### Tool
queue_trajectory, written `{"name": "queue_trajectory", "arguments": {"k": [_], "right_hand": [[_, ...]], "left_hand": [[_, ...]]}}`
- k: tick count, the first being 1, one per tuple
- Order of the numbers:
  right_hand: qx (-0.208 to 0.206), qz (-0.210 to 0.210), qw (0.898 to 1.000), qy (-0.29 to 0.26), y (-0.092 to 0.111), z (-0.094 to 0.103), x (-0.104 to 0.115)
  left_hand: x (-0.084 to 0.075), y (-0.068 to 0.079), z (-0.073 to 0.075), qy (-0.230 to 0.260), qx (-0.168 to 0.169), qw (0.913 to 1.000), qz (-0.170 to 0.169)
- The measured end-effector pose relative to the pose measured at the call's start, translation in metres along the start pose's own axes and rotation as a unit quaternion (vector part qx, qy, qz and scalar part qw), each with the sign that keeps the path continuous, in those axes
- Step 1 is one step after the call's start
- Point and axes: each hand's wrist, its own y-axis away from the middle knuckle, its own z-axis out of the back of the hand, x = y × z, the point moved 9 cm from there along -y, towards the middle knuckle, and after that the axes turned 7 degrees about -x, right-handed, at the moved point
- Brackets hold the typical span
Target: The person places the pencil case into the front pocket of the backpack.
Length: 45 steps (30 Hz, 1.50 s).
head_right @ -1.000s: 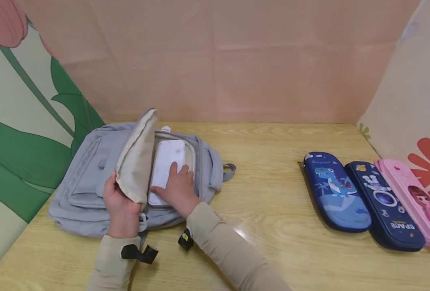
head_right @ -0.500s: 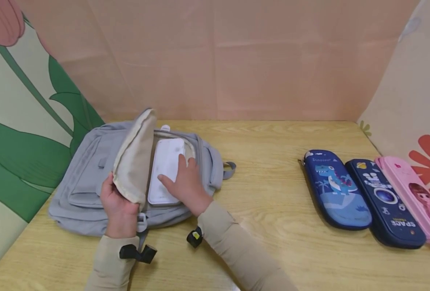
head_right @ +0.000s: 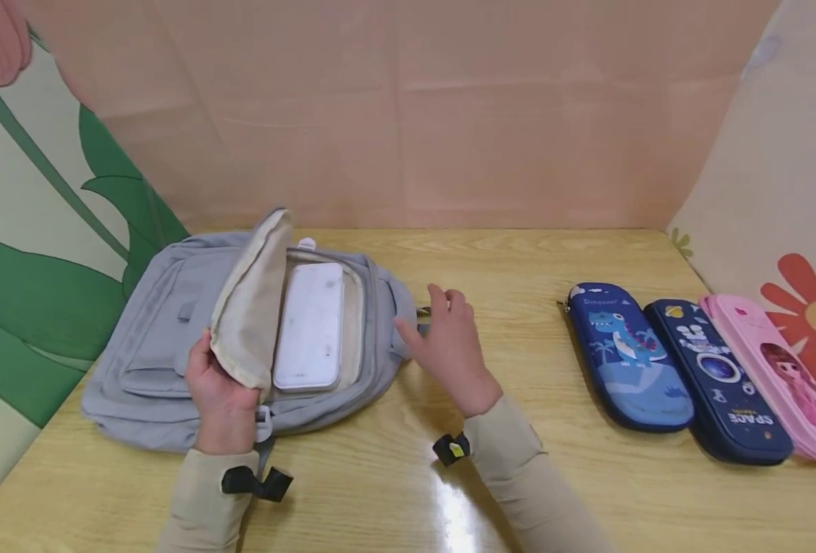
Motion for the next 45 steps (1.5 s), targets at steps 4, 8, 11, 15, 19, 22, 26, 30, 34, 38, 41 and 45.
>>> {"name": "queue_trajectory", "arguments": {"k": [4, 8, 11, 15, 19, 22, 26, 30, 34, 38, 41, 45], "right_hand": [[-0.01, 0.0, 1.0, 0.023, 0.006, 0.017, -0.019], [-0.021, -0.021, 0.998, 0.047, 0.012, 0.036, -0.044], [-0.032, -0.037, 0.997, 0.063, 0.016, 0.052, -0.066], [-0.046, -0.044, 0.994, 0.086, 0.023, 0.075, -0.094], [-0.053, -0.058, 0.99, 0.118, 0.03, 0.096, -0.121], [-0.056, -0.084, 0.985, 0.14, 0.036, 0.11, -0.141], [-0.054, -0.116, 0.98, 0.155, 0.044, 0.124, -0.167], [-0.051, -0.133, 0.976, 0.162, 0.052, 0.134, -0.19], [-0.055, -0.14, 0.975, 0.166, 0.058, 0.142, -0.207], [-0.05, -0.139, 0.975, 0.169, 0.063, 0.146, -0.219], [-0.041, -0.139, 0.973, 0.179, 0.064, 0.145, -0.225], [-0.026, -0.147, 0.971, 0.185, 0.063, 0.142, -0.23]], "left_hand": [[-0.001, -0.001, 0.001, -0.006, -0.002, 1.0, -0.006], [-0.002, -0.001, 0.002, -0.007, -0.004, 0.9999, -0.01], [-0.001, 0.0, 0.003, -0.01, -0.008, 0.9999, -0.01], [0.0, 0.001, 0.006, -0.009, -0.013, 0.9999, -0.003], [-0.001, 0.001, 0.008, -0.009, -0.019, 0.9998, -0.004], [-0.002, 0.001, 0.008, -0.009, -0.016, 0.9998, -0.006], [-0.004, 0.001, 0.007, 0.001, -0.013, 0.9999, -0.009], [-0.005, 0.001, 0.007, 0.008, -0.016, 0.9997, -0.015], [-0.005, 0.001, 0.007, 0.011, -0.014, 0.9997, -0.016], [-0.004, 0.0, 0.007, 0.009, -0.009, 0.9998, -0.017], [-0.004, 0.0, 0.007, 0.009, -0.005, 0.9998, -0.017], [-0.004, -0.001, 0.006, 0.003, 0.0, 0.9999, -0.017]]}}
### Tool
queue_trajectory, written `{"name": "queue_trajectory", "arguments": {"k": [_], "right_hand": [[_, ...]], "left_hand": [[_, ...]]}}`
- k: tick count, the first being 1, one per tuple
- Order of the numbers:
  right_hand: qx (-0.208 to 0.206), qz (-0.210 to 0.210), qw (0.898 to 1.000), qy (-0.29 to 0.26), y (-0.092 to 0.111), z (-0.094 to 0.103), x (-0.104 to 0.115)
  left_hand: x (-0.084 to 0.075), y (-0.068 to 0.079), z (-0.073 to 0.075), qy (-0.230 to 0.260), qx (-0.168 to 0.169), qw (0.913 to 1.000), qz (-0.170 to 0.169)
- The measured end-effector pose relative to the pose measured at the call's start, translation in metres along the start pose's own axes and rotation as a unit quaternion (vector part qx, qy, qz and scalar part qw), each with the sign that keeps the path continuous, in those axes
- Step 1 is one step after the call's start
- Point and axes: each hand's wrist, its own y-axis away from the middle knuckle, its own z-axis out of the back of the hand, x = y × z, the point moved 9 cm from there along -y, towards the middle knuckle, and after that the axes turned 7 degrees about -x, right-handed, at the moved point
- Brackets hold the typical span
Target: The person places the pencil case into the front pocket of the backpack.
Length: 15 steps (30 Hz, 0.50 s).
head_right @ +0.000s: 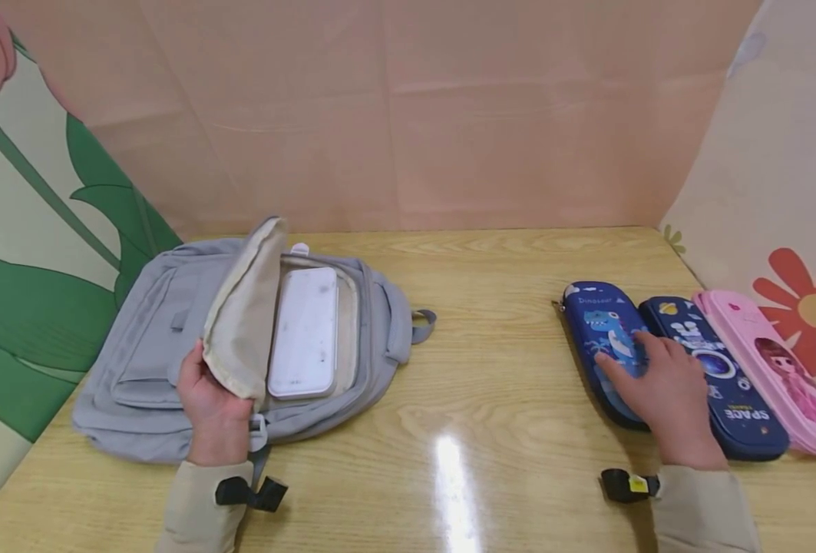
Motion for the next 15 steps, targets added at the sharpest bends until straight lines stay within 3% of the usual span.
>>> {"name": "queue_trajectory", "arguments": {"k": [5, 15], "right_hand": [[-0.001, -0.007, 1.0, -0.007, -0.0008, -0.0025, -0.0011], [0.002, -0.022, 1.0, -0.019, 0.0052, -0.0057, 0.0086]], "left_hand": [[0.0002, 0.0018, -0.0005, -0.019, 0.005, 0.9998, 0.0], [0.0015, 0.0025, -0.0004, -0.01, 0.003, 0.9999, 0.007]]}}
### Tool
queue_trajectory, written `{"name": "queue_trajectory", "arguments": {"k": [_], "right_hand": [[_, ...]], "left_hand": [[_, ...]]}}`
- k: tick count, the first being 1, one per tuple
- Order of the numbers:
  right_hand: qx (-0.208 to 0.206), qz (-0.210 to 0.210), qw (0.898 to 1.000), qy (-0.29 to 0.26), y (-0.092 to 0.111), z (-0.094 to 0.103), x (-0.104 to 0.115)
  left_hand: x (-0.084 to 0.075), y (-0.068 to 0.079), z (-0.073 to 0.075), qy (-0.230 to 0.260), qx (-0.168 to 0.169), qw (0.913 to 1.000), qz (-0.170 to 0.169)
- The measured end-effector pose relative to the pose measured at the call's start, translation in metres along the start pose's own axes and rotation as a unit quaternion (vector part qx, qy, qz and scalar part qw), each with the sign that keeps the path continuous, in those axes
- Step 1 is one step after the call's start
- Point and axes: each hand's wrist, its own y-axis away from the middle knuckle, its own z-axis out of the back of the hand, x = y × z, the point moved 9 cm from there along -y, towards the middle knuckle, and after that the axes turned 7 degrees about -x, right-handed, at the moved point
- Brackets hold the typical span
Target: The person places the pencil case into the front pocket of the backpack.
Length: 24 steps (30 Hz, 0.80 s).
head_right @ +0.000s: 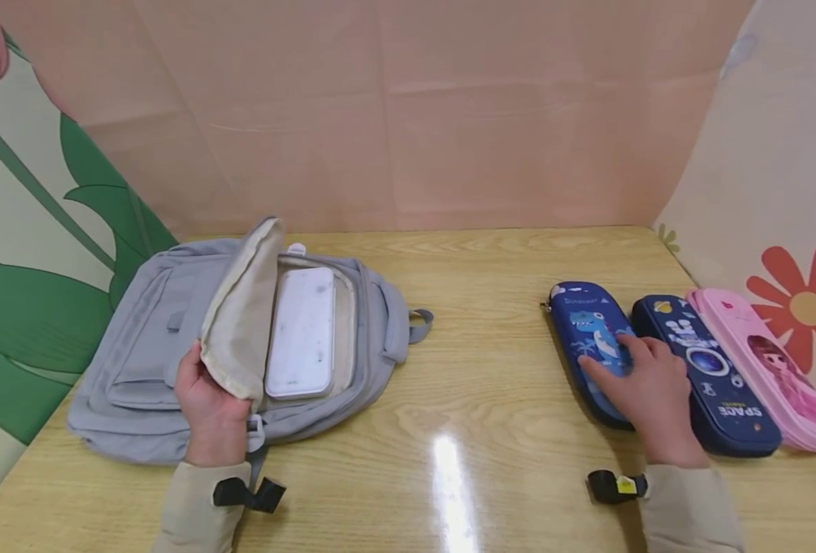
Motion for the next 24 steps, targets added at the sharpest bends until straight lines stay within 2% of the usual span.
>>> {"name": "queue_trajectory", "arguments": {"k": [9, 19, 24], "right_hand": [[0.027, -0.031, 0.999, -0.007, 0.006, -0.006, 0.009], [0.07, -0.033, 0.997, -0.001, 0.003, -0.01, 0.011], [0.073, -0.043, 0.996, 0.004, 0.001, -0.011, 0.01]], "left_hand": [[0.001, 0.001, -0.003, -0.016, 0.024, 0.9996, -0.005], [0.002, 0.0, 0.0, -0.02, 0.01, 0.9997, -0.004], [0.002, 0.0, 0.0, -0.022, 0.015, 0.9996, -0.006]]}}
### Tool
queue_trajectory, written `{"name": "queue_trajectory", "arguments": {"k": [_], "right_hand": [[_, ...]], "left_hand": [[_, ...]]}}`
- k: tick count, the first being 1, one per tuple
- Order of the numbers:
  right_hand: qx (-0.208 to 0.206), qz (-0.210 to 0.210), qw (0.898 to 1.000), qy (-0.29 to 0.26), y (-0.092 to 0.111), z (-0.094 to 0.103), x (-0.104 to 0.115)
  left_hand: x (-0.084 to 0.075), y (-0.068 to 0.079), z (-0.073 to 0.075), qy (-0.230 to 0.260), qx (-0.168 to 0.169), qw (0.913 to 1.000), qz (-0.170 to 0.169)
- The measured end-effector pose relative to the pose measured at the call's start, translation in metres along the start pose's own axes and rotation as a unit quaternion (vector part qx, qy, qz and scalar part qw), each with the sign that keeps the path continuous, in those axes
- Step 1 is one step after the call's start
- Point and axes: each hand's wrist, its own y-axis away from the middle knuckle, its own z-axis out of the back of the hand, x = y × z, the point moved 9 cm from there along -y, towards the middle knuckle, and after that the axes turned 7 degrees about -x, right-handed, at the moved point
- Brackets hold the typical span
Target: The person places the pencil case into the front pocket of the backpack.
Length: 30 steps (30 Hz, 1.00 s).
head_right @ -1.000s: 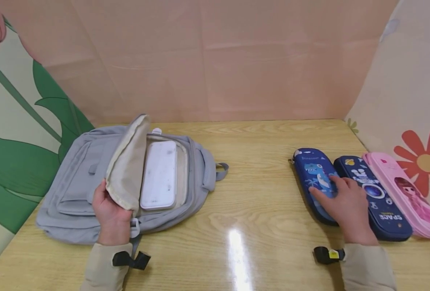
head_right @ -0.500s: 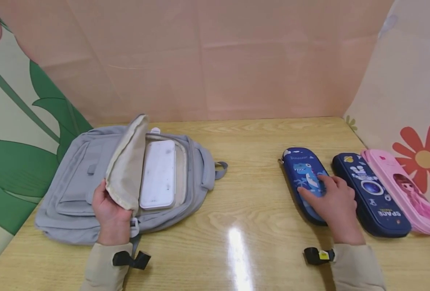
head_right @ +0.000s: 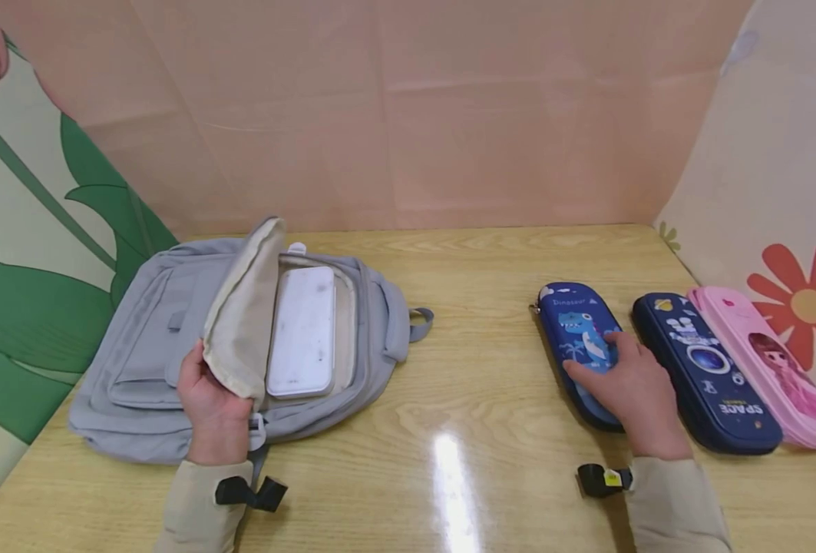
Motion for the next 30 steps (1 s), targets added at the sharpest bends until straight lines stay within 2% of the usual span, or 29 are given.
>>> {"name": "queue_trajectory", "arguments": {"k": [12, 20, 26, 30], "right_hand": [[-0.023, -0.022, 0.999, -0.007, -0.003, 0.003, 0.004], [-0.019, -0.043, 0.999, -0.018, -0.002, 0.002, 0.011], [-0.032, -0.025, 0.998, -0.044, 0.0, 0.0, 0.03], [-0.022, -0.007, 0.998, -0.058, 0.001, -0.003, 0.05]], "left_hand": [[-0.001, 0.001, -0.002, 0.012, 0.002, 0.9999, 0.0], [-0.002, 0.0, -0.002, 0.014, -0.008, 0.9999, -0.006], [-0.002, 0.0, 0.0, 0.009, -0.013, 0.9999, -0.003], [-0.002, -0.001, 0.0, 0.015, -0.018, 0.9997, -0.002]]}}
